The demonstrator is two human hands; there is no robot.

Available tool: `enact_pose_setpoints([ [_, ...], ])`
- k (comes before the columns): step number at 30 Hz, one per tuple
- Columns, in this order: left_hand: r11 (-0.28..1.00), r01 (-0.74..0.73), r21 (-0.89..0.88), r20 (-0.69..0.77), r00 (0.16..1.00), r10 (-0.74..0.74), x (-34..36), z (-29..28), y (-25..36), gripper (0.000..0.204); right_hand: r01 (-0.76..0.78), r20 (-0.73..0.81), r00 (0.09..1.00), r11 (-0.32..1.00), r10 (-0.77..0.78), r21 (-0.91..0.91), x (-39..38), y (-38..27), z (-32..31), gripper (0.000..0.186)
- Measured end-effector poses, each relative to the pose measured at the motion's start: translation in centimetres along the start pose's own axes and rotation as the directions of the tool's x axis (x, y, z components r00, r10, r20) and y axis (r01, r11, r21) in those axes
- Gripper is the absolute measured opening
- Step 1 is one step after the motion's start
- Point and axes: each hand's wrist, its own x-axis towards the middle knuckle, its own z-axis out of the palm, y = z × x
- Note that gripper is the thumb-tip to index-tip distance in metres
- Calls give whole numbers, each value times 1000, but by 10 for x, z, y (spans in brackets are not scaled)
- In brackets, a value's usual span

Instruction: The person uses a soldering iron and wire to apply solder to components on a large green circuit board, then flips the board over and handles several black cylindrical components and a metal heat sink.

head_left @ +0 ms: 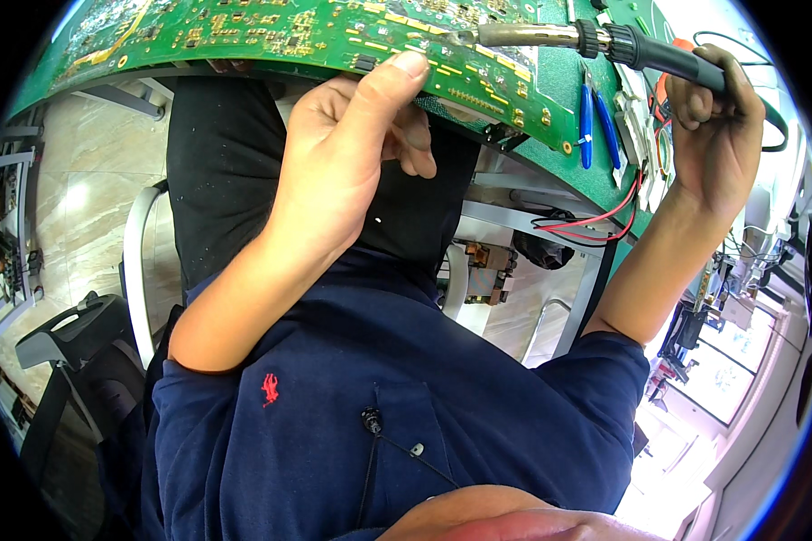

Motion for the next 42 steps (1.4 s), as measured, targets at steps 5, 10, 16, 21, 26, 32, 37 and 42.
enact_pose_setpoints([
  [5,999,-14,31,-7,1000,14,0,-1,-1,43,-8,-12,1000,1000,8,7,0,3,6,37],
  [10,999,-25,32,6,1000,25,0,-1,-1,43,-12,-21,1000,1000,12,7,0,2,8,37],
  [16,999,-36,37,14,999,36,0,-1,-2,44,-14,-24,1000,1000,14,0,0,2,7,37],
  [21,999,-25,28,8,1000,25,0,-1,-1,44,-12,-24,1000,1000,12,-5,0,3,7,37],
  [26,999,-33,35,7,999,33,-1,0,-1,45,-15,-19,1000,1000,15,5,0,4,7,35],
  [32,999,-24,31,9,1000,24,-1,0,0,46,-33,-1,999,999,33,33,2,5,10,35],
  [37,999,-31,36,15,999,31,-1,-1,-1,45,-84,8,996,992,84,91,5,8,11,34],
  [42,1000,-21,19,10,1000,20,-1,0,-1,45,-112,-38,992,985,118,130,5,11,14,32],
])
